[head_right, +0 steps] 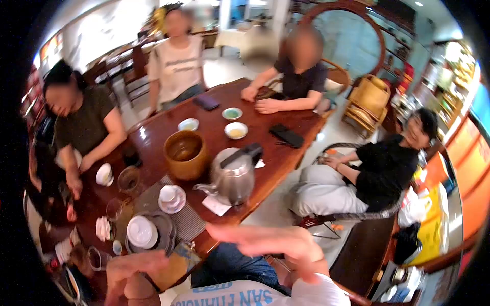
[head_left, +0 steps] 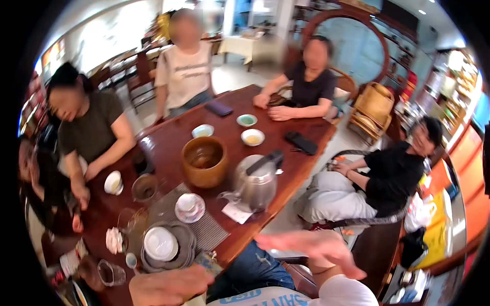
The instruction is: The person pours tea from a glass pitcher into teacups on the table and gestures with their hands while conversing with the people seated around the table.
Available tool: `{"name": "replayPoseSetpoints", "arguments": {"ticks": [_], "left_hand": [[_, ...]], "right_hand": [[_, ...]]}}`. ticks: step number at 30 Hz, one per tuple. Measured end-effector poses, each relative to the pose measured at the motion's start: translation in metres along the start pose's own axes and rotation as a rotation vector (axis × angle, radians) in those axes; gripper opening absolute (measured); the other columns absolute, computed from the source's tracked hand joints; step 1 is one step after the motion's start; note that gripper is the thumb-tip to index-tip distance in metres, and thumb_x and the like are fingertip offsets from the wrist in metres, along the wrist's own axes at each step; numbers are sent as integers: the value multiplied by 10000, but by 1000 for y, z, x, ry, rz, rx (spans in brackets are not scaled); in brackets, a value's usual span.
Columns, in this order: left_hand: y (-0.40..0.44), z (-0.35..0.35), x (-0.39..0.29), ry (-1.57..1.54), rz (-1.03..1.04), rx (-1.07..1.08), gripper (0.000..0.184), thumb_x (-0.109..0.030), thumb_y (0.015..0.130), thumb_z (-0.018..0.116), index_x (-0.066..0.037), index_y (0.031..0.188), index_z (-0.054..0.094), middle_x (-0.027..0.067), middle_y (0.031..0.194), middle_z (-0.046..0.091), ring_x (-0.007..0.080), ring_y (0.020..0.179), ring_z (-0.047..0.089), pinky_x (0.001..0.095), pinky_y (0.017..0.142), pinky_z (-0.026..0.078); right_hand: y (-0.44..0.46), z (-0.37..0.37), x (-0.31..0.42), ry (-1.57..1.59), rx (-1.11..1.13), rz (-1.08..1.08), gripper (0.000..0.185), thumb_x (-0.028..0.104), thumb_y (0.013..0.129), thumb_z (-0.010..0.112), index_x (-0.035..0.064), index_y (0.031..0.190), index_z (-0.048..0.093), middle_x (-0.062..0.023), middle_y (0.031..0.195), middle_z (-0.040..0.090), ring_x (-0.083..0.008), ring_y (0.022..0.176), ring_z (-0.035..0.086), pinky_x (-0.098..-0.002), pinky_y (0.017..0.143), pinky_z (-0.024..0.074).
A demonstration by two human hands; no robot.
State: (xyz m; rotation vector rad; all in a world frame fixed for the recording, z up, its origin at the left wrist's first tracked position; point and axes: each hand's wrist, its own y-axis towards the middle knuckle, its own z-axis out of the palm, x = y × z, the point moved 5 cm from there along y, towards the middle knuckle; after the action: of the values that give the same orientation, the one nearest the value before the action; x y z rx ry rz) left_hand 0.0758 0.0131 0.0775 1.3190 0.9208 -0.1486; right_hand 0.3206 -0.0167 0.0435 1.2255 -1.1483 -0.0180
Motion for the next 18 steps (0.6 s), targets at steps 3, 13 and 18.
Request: {"name": "replayPoseSetpoints", "arguments": {"ticks": [3,13,18], "left_hand": [[-60,-17,14,-63,49,-43,954,-665,709,613,83,1277,446,392,1071,550,440,949,616,485,925,446],[-30,-6,38,52,-385,733,708,-423,708,708,29,1221,522,223,1168,576,352,1042,596,428,911,442],[-4,10,42,84,-371,637,779,-536,499,829,-11,1045,645,146,937,671,341,831,652,370,683,515]], "right_hand": [[15,10,-6,176,104,-62,1040,779,740,467,21,1429,289,-364,1452,128,-464,1383,99,-595,1073,140],[-64,40,-93,503,-7,792,1040,668,753,597,24,1464,196,-172,1527,127,-286,1420,94,-431,1124,112],[-55,67,-108,331,134,461,810,570,856,549,-34,1369,381,-231,1414,359,-351,1325,335,-459,1080,238]]}}
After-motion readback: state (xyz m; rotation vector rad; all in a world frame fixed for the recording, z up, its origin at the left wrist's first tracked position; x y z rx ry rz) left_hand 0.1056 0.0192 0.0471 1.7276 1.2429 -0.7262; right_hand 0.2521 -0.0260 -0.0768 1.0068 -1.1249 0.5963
